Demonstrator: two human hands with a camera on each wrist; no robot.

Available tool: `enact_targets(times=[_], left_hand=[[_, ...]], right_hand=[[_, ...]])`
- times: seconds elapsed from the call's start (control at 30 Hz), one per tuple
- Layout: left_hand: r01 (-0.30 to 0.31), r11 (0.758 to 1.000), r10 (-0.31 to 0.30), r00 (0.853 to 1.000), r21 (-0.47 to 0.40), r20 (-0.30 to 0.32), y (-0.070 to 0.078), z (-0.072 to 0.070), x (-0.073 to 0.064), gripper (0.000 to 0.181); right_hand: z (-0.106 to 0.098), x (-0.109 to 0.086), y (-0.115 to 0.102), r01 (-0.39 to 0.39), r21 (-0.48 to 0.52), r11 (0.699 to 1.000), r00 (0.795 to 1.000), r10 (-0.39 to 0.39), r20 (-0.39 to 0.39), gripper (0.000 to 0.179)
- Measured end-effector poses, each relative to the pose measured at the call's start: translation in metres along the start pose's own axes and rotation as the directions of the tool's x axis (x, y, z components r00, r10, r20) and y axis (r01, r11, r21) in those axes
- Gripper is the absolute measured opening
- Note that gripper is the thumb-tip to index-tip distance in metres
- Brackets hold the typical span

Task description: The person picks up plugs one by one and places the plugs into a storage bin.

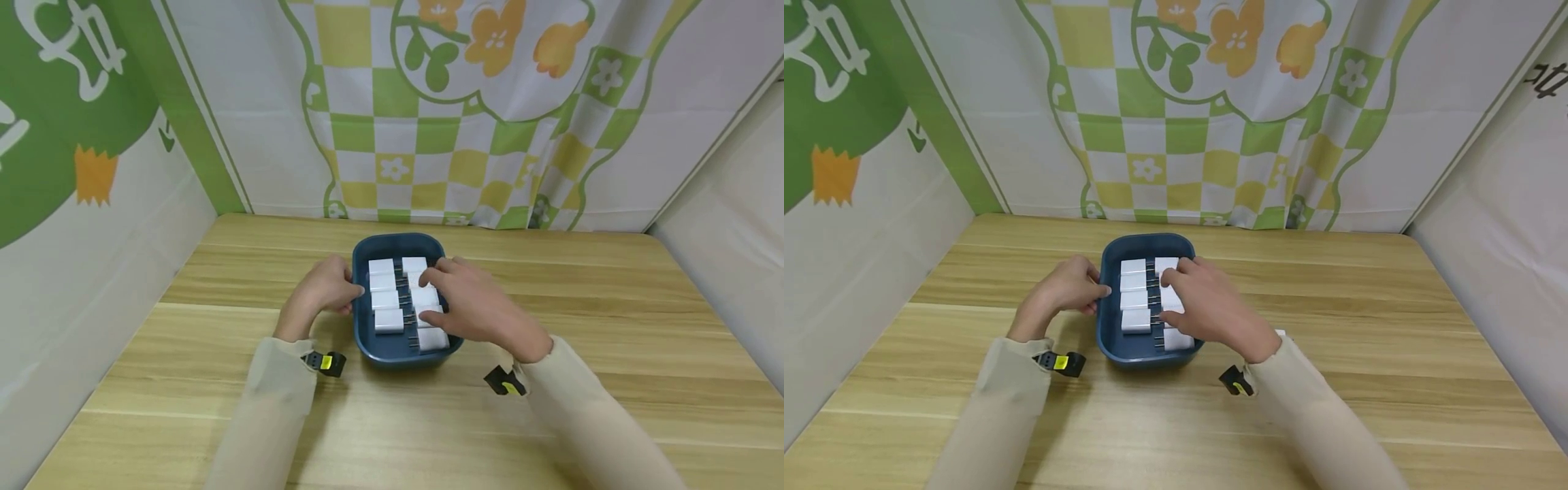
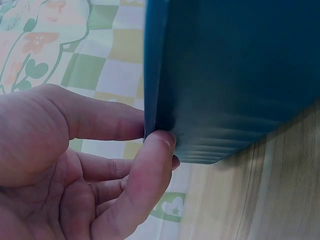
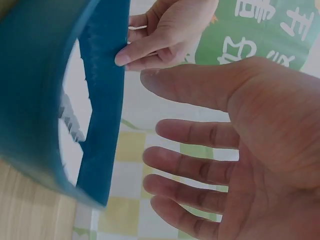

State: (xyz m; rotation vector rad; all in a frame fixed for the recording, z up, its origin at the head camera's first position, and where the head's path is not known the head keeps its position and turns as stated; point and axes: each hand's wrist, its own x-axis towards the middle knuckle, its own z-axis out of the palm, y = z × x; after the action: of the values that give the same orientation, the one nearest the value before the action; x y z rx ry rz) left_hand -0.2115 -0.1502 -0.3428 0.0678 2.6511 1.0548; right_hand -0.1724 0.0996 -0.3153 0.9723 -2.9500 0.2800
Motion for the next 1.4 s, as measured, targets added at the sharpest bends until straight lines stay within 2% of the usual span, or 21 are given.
enact_targets(times=[0.27,0.8,1.07,1.4], left_hand=[[-0.002,1.0,0.002,1.0,-0.002,-0.005,0.0,-0.001,-0.001,0.018],[0.005,1.0,-0.005,1.0,-0.031,-0.003,0.0,-0.001,0.001,0.017],[0.015,0.999,-0.015,1.0,-0.044,0.002,-0.001,-0.002,0.0,0.017],[0.01,0.999,-0.01,1.0,-0.039,0.003,0.0,-0.001,0.0,0.015]], right_hand=[[0.004,-0.019,0.016,-0.046,0.049,0.998,0.996,0.05,-0.078,0.051],[0.008,-0.043,0.043,-0.084,0.084,0.993,0.987,0.095,-0.131,0.049],[-0.002,-0.055,0.06,-0.131,0.104,0.986,0.991,0.134,-0.023,0.043],[-0.007,-0.061,0.078,-0.186,0.126,0.975,0.98,0.174,0.099,0.046]])
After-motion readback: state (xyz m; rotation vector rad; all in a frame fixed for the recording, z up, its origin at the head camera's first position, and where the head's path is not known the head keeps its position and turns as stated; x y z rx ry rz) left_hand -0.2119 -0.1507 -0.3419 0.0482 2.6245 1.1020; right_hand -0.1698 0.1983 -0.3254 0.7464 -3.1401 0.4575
